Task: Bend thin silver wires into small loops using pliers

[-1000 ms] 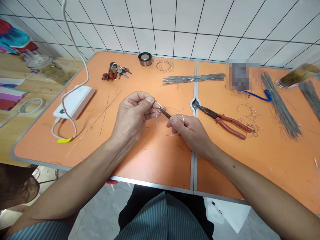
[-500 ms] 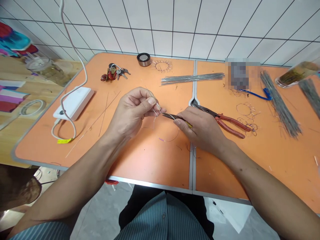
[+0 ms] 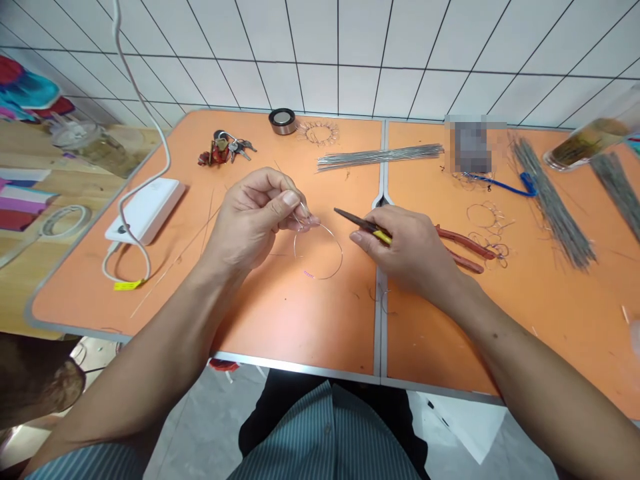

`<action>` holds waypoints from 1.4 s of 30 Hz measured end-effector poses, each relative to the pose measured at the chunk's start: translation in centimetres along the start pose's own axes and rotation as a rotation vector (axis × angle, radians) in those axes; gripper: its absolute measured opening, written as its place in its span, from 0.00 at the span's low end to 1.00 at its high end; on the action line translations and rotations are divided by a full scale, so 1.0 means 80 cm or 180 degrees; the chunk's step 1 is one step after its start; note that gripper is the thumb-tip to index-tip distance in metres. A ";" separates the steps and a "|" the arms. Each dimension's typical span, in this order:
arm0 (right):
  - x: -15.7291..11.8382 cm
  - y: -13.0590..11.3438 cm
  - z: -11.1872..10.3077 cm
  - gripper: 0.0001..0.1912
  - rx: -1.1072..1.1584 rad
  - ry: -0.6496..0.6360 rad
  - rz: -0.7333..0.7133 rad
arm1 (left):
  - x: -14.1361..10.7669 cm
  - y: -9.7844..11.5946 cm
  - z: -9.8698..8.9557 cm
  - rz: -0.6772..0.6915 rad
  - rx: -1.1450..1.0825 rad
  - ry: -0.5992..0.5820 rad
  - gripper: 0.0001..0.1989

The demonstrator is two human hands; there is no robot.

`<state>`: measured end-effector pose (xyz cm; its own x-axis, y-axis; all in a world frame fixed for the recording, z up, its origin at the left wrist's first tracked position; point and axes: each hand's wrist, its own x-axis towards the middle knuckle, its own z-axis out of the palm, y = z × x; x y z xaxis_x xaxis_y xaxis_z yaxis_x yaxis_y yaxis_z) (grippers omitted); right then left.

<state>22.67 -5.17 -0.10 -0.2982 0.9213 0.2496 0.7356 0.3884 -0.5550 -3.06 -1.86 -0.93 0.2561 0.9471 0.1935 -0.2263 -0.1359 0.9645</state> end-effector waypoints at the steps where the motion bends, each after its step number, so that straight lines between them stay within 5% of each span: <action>1: 0.001 -0.003 -0.002 0.08 0.0154 0.0029 0.0193 | 0.000 0.001 0.001 -0.0028 -0.0024 -0.0056 0.21; 4: 0.008 -0.017 -0.008 0.10 0.0886 0.0039 0.0673 | -0.004 0.004 0.008 -0.0271 -0.0028 -0.0363 0.20; 8: 0.021 -0.035 -0.004 0.10 0.1630 -0.0084 0.0702 | -0.011 0.005 0.018 -0.0607 0.0136 -0.0685 0.14; 20: 0.023 -0.043 0.010 0.04 0.1691 -0.0343 0.0572 | -0.010 -0.008 0.026 -0.1118 0.0241 -0.0722 0.08; 35: 0.027 -0.033 0.011 0.16 0.2267 -0.0737 0.1022 | -0.009 -0.019 0.032 -0.1314 0.0389 -0.0526 0.18; 42: 0.026 -0.033 0.012 0.18 0.2299 -0.0640 0.1048 | -0.011 -0.015 0.037 -0.1318 0.0411 -0.0661 0.09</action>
<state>19.56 -4.26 1.11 -0.2893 0.9491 -0.1244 0.2518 -0.0499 -0.9665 -0.23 -3.40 -1.77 0.4853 0.8529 -0.1927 0.0497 0.1931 0.9799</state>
